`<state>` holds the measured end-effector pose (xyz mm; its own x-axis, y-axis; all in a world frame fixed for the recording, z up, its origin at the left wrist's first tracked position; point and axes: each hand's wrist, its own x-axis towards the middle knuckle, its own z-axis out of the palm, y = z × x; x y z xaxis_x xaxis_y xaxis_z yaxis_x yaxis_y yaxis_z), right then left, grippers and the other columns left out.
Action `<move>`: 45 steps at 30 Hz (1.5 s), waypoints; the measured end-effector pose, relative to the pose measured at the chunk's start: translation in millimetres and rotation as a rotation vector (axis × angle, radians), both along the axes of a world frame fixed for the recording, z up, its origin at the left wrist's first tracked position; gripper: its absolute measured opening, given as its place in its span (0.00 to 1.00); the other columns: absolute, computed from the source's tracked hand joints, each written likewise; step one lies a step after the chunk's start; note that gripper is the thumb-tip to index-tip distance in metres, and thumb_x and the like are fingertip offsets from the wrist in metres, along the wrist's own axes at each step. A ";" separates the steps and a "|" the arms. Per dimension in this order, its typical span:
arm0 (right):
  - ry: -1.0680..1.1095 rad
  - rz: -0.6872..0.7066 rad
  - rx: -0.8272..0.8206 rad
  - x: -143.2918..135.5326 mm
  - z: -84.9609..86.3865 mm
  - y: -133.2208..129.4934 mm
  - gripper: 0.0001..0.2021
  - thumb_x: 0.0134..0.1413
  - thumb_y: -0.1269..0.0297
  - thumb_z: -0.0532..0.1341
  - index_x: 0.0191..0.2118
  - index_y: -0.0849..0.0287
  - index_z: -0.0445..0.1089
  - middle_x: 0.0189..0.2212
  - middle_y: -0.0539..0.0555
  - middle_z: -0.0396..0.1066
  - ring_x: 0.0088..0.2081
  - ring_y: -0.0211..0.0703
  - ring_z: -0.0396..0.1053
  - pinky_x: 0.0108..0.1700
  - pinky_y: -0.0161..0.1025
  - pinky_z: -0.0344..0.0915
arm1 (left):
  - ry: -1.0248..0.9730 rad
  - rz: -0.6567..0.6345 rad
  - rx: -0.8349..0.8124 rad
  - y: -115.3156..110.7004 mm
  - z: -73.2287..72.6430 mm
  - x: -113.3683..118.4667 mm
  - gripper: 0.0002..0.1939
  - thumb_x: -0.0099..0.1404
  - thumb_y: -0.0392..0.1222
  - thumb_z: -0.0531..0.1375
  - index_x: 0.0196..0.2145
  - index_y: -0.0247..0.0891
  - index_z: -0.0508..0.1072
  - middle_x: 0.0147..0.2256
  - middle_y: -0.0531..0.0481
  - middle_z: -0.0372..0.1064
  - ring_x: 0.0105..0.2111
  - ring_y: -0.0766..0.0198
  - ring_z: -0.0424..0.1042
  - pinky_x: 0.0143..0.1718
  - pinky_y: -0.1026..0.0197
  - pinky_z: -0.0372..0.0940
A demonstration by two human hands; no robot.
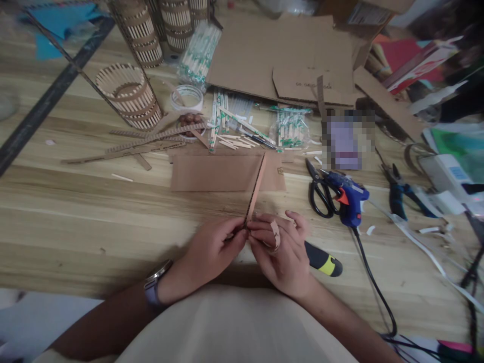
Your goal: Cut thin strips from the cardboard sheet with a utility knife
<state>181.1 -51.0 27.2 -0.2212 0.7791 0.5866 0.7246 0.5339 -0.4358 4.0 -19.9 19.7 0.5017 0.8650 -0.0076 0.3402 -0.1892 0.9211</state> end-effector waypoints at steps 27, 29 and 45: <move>-0.110 0.013 0.052 1.0 -1.4 -2.0 0.10 0.59 0.76 0.60 0.42 0.52 0.72 0.39 0.48 0.82 0.45 0.43 0.78 0.62 0.48 0.56 | 0.020 0.072 0.063 -0.5 5.3 3.1 0.13 0.71 0.37 0.50 0.27 0.39 0.65 0.22 0.57 0.64 0.23 0.68 0.63 0.26 0.66 0.56; -0.115 0.015 0.056 1.4 -0.8 -2.0 0.11 0.59 0.76 0.60 0.42 0.52 0.72 0.39 0.47 0.83 0.45 0.43 0.79 0.62 0.48 0.56 | 0.027 0.062 0.088 -0.2 6.5 2.5 0.13 0.70 0.36 0.50 0.27 0.39 0.65 0.23 0.57 0.64 0.23 0.68 0.63 0.26 0.66 0.56; 0.066 -0.004 -0.029 -0.5 5.8 -1.2 0.11 0.58 0.77 0.60 0.40 0.52 0.67 0.35 0.48 0.82 0.41 0.44 0.80 0.57 0.50 0.61 | -0.020 -0.008 0.196 1.5 11.7 1.1 0.12 0.69 0.33 0.50 0.27 0.40 0.64 0.24 0.54 0.64 0.26 0.65 0.64 0.28 0.64 0.58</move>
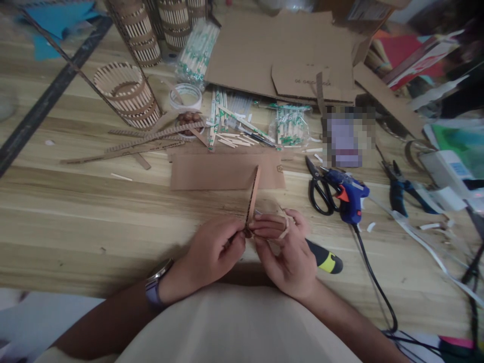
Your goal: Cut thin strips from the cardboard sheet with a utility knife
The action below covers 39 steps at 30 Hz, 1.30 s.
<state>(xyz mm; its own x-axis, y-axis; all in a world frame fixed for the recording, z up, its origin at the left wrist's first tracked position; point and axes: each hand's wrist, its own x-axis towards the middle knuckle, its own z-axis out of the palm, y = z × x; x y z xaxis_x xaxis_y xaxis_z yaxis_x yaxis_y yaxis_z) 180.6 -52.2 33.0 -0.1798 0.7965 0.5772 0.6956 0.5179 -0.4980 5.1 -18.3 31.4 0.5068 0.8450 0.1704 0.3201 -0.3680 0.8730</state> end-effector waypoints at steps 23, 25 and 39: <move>-0.051 0.008 0.029 -0.9 -0.9 -2.1 0.11 0.60 0.77 0.62 0.43 0.53 0.68 0.38 0.48 0.83 0.44 0.44 0.80 0.62 0.49 0.55 | 0.071 0.073 -0.017 -1.5 -5.8 0.4 0.11 0.70 0.35 0.52 0.31 0.39 0.70 0.25 0.55 0.71 0.26 0.67 0.70 0.28 0.65 0.59; -0.027 0.004 0.018 -1.5 -0.5 -2.1 0.11 0.59 0.78 0.62 0.42 0.52 0.68 0.37 0.48 0.83 0.44 0.44 0.80 0.62 0.49 0.55 | 0.064 0.065 -0.010 -1.5 -5.3 0.1 0.11 0.70 0.35 0.52 0.30 0.39 0.69 0.25 0.55 0.70 0.26 0.67 0.69 0.28 0.65 0.59; 0.109 -0.018 -0.050 -1.4 -6.7 -1.2 0.10 0.60 0.77 0.59 0.40 0.52 0.65 0.35 0.47 0.81 0.44 0.43 0.79 0.61 0.50 0.56 | -0.001 0.036 -0.100 -1.1 -0.8 -1.1 0.11 0.70 0.37 0.53 0.30 0.38 0.71 0.26 0.55 0.72 0.27 0.68 0.70 0.30 0.66 0.60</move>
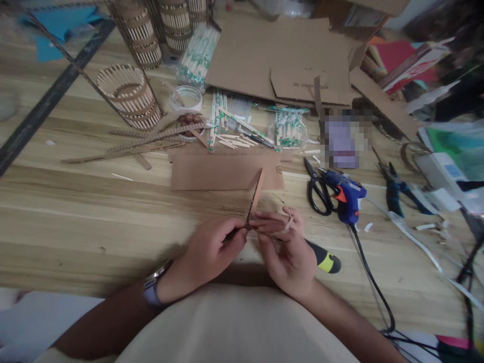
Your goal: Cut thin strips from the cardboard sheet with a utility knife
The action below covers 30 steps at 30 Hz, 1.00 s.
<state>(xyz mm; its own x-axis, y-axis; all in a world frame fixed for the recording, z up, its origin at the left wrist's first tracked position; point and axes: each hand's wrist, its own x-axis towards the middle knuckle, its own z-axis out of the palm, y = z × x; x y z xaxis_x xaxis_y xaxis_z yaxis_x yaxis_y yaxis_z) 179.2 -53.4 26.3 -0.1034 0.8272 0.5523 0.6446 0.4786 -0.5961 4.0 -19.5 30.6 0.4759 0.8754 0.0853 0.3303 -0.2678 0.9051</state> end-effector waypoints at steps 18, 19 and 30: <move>-0.852 -0.125 -0.261 41.1 -13.4 -8.9 0.09 0.68 0.63 0.56 0.42 0.61 0.71 0.35 0.59 0.72 0.38 0.54 0.70 0.39 0.47 0.65 | -0.481 0.288 -0.776 18.4 -2.0 -3.1 0.14 0.64 0.50 0.58 0.27 0.37 0.72 0.18 0.57 0.62 0.19 0.71 0.58 0.22 0.66 0.54; -0.851 -0.136 -0.246 41.4 -14.4 -9.3 0.11 0.69 0.62 0.55 0.43 0.62 0.71 0.35 0.59 0.72 0.38 0.54 0.70 0.38 0.46 0.65 | -0.480 0.293 -0.778 18.7 -2.1 -2.8 0.14 0.64 0.50 0.58 0.27 0.37 0.72 0.18 0.57 0.62 0.19 0.71 0.58 0.22 0.66 0.54; -0.846 -0.211 -0.124 49.2 -15.8 -12.5 0.10 0.70 0.65 0.54 0.46 0.63 0.69 0.34 0.58 0.75 0.35 0.51 0.72 0.35 0.43 0.67 | -0.482 0.300 -0.788 17.8 -4.1 -1.5 0.14 0.63 0.50 0.59 0.27 0.37 0.73 0.18 0.57 0.61 0.19 0.70 0.58 0.22 0.66 0.53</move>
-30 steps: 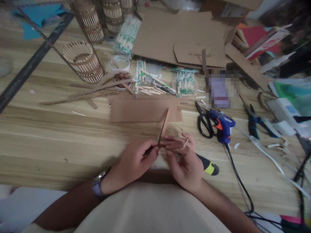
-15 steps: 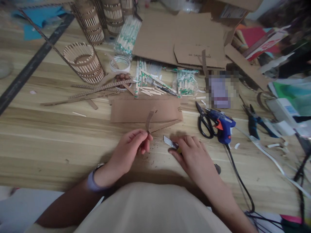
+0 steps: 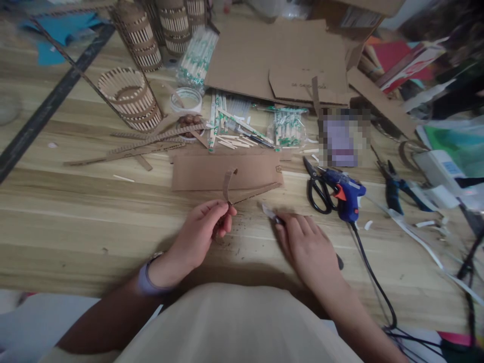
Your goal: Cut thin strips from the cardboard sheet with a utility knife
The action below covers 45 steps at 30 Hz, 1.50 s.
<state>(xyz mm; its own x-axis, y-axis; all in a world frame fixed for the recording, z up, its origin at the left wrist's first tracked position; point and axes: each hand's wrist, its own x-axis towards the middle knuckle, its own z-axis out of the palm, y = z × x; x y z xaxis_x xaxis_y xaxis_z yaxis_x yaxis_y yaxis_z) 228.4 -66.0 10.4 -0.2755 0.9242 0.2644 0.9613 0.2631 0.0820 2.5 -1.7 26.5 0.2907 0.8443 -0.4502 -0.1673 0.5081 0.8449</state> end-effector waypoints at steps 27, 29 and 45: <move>0.386 0.254 -0.370 -31.4 52.3 22.7 0.20 0.73 0.62 0.49 0.65 0.59 0.62 0.42 0.59 0.79 0.41 0.48 0.79 0.39 0.42 0.75 | 0.141 -0.177 0.186 -3.2 6.8 -1.0 0.16 0.66 0.50 0.55 0.23 0.40 0.65 0.21 0.56 0.61 0.23 0.68 0.58 0.26 0.64 0.55; 0.375 0.259 -0.370 -31.6 51.4 23.1 0.21 0.73 0.62 0.49 0.65 0.59 0.62 0.41 0.58 0.78 0.40 0.48 0.79 0.38 0.43 0.75 | 0.142 -0.180 0.181 -3.4 7.4 -1.1 0.16 0.66 0.50 0.55 0.24 0.39 0.66 0.21 0.56 0.61 0.22 0.68 0.58 0.25 0.64 0.55; 0.356 0.251 -0.416 -30.3 55.3 23.6 0.21 0.71 0.63 0.51 0.65 0.55 0.63 0.38 0.56 0.78 0.38 0.45 0.77 0.36 0.39 0.72 | 0.177 -0.190 0.214 -3.3 8.2 -1.2 0.16 0.66 0.49 0.54 0.23 0.40 0.65 0.21 0.56 0.60 0.23 0.67 0.59 0.26 0.64 0.57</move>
